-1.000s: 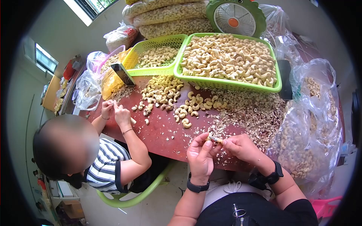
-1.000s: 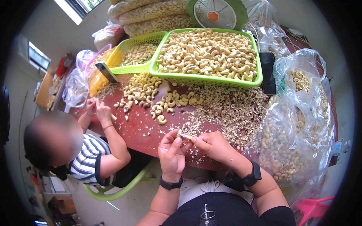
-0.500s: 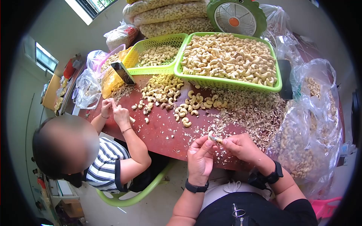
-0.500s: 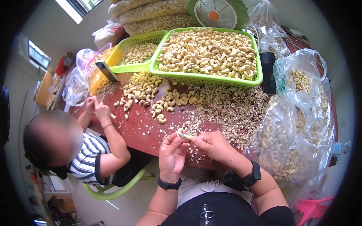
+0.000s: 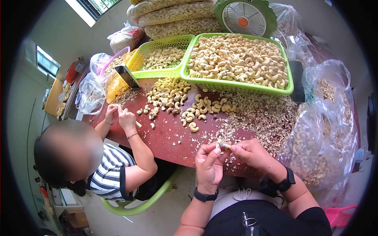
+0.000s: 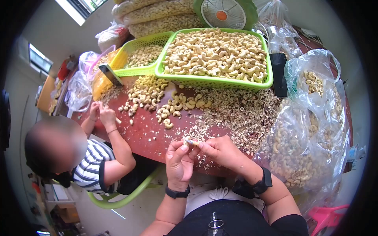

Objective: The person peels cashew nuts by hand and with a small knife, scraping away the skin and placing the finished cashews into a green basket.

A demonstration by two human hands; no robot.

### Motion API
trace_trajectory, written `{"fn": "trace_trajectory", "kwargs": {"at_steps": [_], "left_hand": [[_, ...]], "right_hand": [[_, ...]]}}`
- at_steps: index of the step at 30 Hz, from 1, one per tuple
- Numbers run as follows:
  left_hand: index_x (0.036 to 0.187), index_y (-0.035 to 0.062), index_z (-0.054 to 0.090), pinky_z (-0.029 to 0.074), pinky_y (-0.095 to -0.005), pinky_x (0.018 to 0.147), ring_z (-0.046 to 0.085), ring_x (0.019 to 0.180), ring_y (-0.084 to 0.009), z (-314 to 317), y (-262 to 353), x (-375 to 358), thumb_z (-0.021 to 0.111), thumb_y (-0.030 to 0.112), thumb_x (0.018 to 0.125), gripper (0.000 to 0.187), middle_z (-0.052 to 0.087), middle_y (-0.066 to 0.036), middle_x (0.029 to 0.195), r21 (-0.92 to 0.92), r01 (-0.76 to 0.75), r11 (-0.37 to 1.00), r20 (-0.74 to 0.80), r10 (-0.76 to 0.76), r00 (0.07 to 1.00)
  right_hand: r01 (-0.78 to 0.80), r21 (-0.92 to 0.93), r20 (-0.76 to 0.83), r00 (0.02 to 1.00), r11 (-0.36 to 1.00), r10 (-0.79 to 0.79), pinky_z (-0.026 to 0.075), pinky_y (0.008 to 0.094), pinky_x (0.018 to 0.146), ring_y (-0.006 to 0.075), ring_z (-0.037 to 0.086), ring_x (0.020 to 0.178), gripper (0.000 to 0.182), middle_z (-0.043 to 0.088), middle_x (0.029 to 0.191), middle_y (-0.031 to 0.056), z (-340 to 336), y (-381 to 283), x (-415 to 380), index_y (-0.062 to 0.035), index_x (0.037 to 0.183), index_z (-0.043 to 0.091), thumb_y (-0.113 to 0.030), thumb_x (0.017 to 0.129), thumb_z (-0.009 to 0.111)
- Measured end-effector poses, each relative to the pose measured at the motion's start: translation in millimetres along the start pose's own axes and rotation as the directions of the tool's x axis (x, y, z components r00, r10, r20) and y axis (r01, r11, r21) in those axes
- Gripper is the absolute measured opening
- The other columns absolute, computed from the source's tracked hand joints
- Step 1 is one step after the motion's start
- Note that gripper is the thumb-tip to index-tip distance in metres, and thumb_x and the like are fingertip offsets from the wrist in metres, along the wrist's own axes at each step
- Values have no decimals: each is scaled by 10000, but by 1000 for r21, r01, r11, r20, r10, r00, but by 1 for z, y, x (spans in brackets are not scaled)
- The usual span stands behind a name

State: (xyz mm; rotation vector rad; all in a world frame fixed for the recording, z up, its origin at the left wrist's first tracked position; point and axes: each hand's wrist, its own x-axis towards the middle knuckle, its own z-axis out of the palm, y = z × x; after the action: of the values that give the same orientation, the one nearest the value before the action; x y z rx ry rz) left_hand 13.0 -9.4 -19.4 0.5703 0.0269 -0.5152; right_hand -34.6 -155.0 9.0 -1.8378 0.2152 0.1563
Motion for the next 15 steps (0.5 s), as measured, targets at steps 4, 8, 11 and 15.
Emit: {"fn": "trace_trajectory", "kwargs": {"at_steps": [4, 8, 11, 15], "left_hand": [[876, 11, 515, 516, -372, 772, 588, 864, -257, 1, 0, 1, 510, -46, 787, 106, 584, -164, 914, -24, -12, 1000, 7, 12, 1000], [889, 15, 517, 522, -369, 756, 588, 868, -255, 1, 1, 2, 513, -44, 787, 119, 584, -168, 915, -22, -5, 1000, -2, 5, 1000], [898, 19, 517, 521, -369, 759, 589, 861, -249, 0, 0, 3, 513, -42, 788, 126, 585, -160, 916, 3, 10, 1000, -27, -10, 1000], [885, 20, 518, 521, -370, 761, 588, 863, -241, -3, 0, 1, 512, -45, 784, 121, 585, -140, 915, -17, 2, 1000, -4, -2, 1000]], "right_hand": [[-22, 30, 18, 1000, 999, 21, 454, 256, 500, 123, 603, 573, 336, 599, 575, 81, -1, -2, 0, 15, 753, 628, -288, 844, 514], [-17, 36, 8, 1000, 999, 17, 450, 254, 498, 117, 594, 559, 339, 599, 576, 82, 0, -4, -1, 8, 751, 630, -296, 844, 514], [-26, 28, 20, 999, 999, 25, 446, 249, 497, 114, 588, 547, 340, 598, 574, 80, -1, -2, 0, 6, 753, 630, -301, 842, 515], [-10, 28, 20, 1000, 1000, 9, 430, 250, 483, 100, 560, 519, 345, 592, 563, 74, -1, -4, -1, 3, 750, 630, -307, 843, 512]]}}
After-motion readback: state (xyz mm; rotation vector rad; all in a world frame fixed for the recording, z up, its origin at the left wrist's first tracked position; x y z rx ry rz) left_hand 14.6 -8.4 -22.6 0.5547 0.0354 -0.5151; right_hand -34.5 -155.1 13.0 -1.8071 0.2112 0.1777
